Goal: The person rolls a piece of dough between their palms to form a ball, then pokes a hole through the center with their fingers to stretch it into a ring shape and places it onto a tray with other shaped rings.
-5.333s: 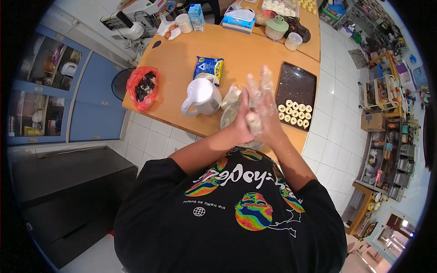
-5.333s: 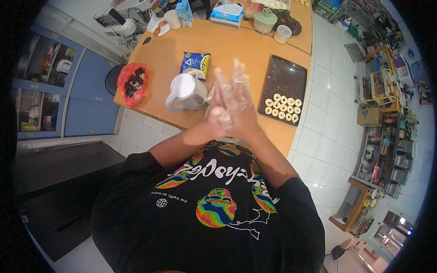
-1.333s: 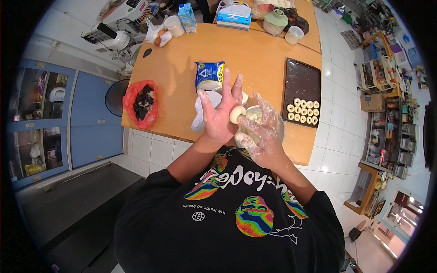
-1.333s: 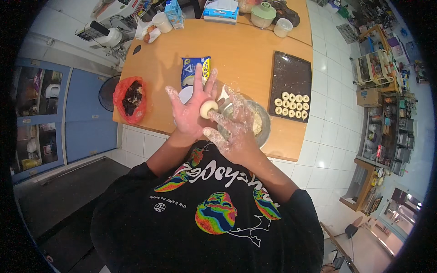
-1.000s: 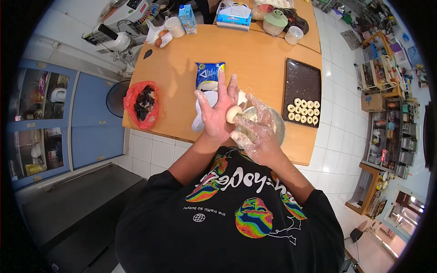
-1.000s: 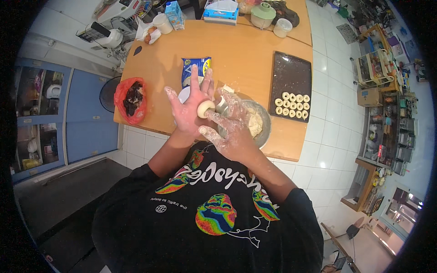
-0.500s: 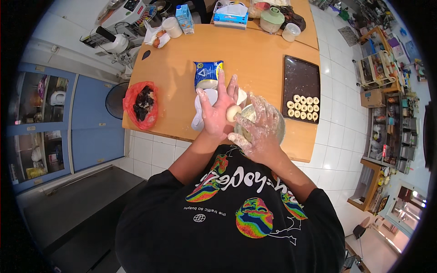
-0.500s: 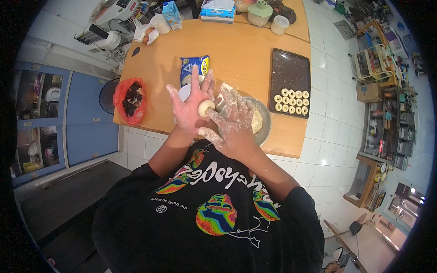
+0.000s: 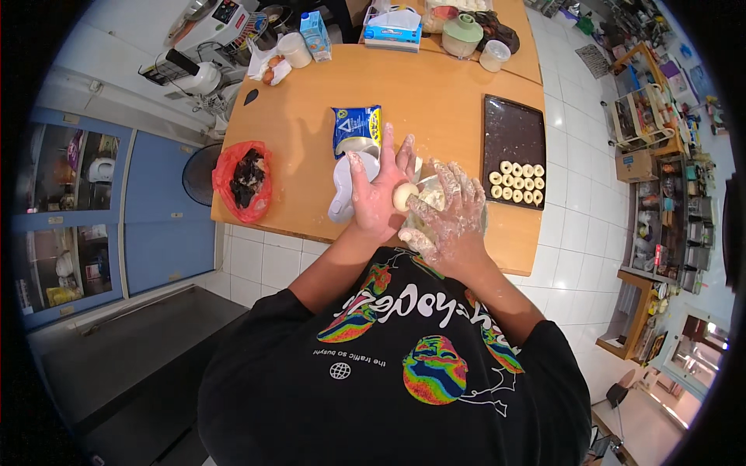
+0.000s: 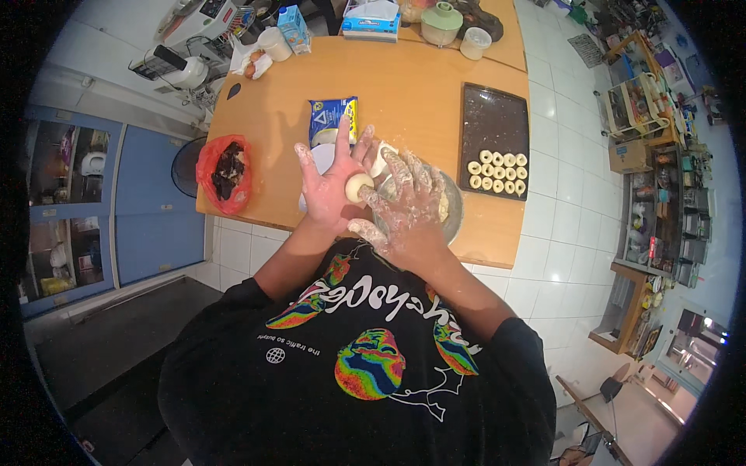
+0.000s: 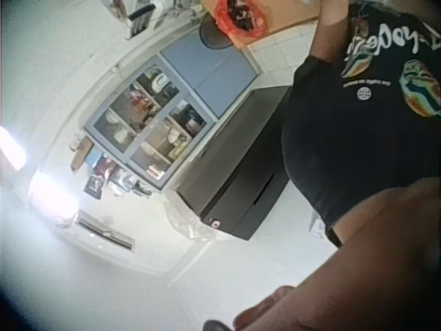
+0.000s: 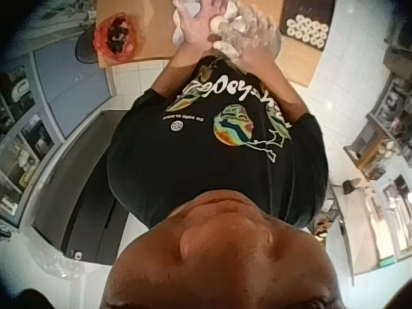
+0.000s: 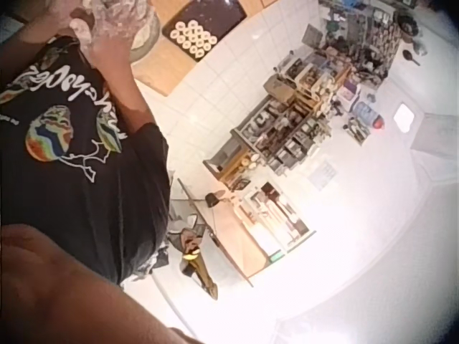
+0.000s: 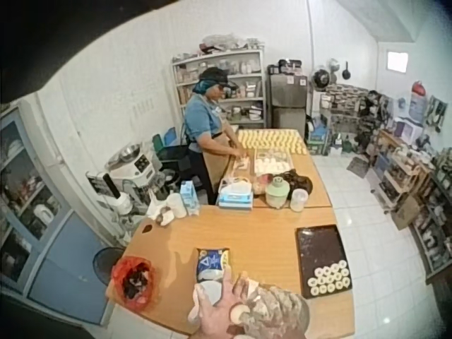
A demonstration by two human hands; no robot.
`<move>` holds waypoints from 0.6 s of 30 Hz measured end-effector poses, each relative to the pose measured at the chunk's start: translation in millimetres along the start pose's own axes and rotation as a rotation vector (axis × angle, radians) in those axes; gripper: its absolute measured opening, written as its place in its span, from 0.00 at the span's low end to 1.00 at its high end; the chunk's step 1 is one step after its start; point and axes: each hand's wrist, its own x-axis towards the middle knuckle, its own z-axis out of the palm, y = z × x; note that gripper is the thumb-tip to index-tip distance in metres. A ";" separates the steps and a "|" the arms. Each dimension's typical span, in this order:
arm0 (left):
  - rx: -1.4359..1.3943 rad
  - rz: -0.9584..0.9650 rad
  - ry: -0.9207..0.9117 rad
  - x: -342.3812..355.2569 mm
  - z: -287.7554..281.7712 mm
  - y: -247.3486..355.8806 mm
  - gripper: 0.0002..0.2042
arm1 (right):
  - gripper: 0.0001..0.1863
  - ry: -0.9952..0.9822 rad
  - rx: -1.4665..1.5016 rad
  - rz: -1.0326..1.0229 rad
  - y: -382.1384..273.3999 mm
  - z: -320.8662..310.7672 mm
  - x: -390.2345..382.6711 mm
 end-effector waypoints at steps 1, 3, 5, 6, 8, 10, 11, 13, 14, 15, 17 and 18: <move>0.042 0.007 0.005 0.3 -0.5 0.7 0.49 | 0.28 0.004 -0.002 -0.003 -1.0 3.7 0.0; 0.045 0.007 0.038 4.0 5.5 3.5 0.51 | 0.25 0.007 0.263 0.092 -0.8 18.5 -5.6; 0.046 0.012 0.073 7.7 9.6 8.2 0.52 | 0.23 0.002 0.500 0.110 5.4 32.0 -9.3; 0.126 0.049 0.036 9.6 10.4 10.7 0.52 | 0.23 -0.005 0.737 0.127 8.4 35.2 -10.6; 0.208 0.089 0.007 7.5 7.1 9.5 0.52 | 0.20 0.004 0.538 0.105 14.4 33.4 -12.5; 0.184 -0.001 0.028 -0.2 1.0 0.3 0.52 | 0.19 -0.024 0.124 0.026 13.8 14.3 -9.1; 0.183 -0.002 0.022 -2.5 -0.9 -2.9 0.52 | 0.19 -0.021 0.118 0.028 12.1 9.4 -7.6; 0.114 -0.062 0.079 -6.6 -2.8 -7.7 0.52 | 0.19 -0.040 0.009 -0.018 8.9 4.1 -7.7; 0.093 -0.061 0.085 -6.6 -3.2 -7.6 0.52 | 0.19 -0.039 0.006 -0.017 8.8 9.4 -10.2; 0.090 -0.063 0.084 -5.8 -2.2 -7.2 0.52 | 0.19 -0.030 0.184 0.041 8.5 20.4 -14.2; 0.080 -0.014 0.083 -3.0 -0.3 -3.1 0.51 | 0.19 -0.025 0.364 0.095 9.0 32.7 -20.0; 0.080 -0.010 0.088 -3.0 -1.1 -2.4 0.51 | 0.20 -0.034 0.504 0.137 9.1 36.0 -21.8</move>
